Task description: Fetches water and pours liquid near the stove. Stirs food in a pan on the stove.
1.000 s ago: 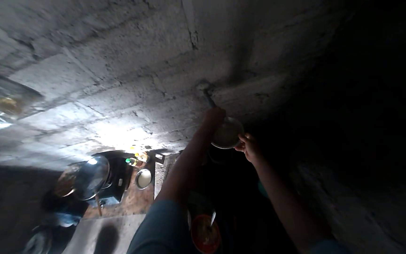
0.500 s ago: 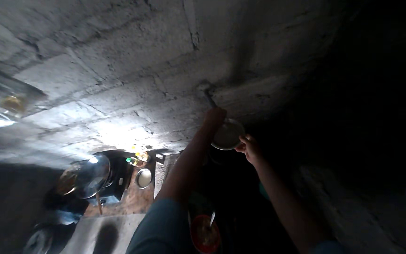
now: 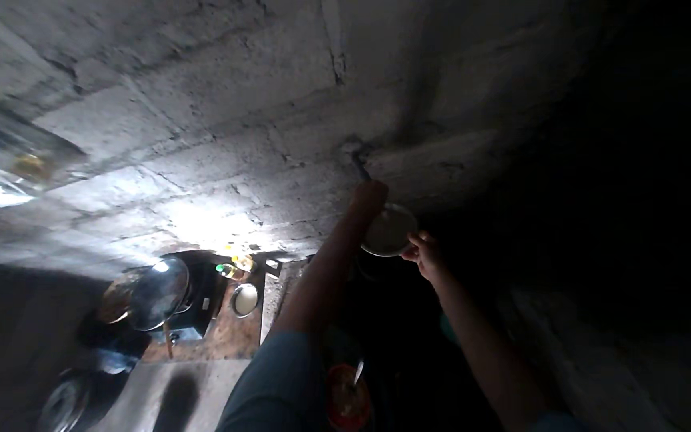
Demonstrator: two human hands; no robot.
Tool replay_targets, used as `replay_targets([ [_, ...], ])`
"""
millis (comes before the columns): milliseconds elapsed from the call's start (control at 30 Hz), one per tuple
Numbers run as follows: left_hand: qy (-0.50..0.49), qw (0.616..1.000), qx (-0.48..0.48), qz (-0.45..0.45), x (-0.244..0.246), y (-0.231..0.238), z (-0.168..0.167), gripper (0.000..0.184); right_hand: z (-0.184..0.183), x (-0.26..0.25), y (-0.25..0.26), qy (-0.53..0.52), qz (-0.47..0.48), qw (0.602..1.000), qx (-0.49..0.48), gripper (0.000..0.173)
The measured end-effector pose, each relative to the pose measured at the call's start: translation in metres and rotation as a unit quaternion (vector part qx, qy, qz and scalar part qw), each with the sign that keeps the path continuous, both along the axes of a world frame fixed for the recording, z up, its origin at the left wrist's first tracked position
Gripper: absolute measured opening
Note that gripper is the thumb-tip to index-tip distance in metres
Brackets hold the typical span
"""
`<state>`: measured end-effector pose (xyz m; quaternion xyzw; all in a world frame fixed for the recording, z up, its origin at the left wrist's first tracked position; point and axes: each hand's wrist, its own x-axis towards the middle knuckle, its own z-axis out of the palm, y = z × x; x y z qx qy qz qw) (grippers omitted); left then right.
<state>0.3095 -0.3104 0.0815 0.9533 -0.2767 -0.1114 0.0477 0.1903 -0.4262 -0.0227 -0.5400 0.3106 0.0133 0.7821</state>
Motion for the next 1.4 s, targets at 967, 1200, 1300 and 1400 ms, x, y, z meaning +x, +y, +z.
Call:
replay_targets([
  [967,-0.097,0.746,-0.408,0.517,-0.553,0.451,-0.048,0.05,0.035,-0.152,0.205,-0.08,0.136,0.981,-0.117,0.015],
  [1200,-0.092,0.534,-0.394,0.743,-0.81,0.598,-0.093,0.046,0.064,-0.249,0.392,-0.092,0.201,0.974,-0.055,0.016],
  [1300,-0.096,0.477,-0.435,0.758,-0.85,0.613,-0.087,0.042,0.074,-0.293,0.472,-0.079,0.251,0.964,-0.039,0.014],
  [1400,-0.089,0.454,-0.539,0.704,-0.833,0.627,-0.07,0.04,0.075,-0.323,0.539,-0.068,0.299,0.952,-0.024,0.014],
])
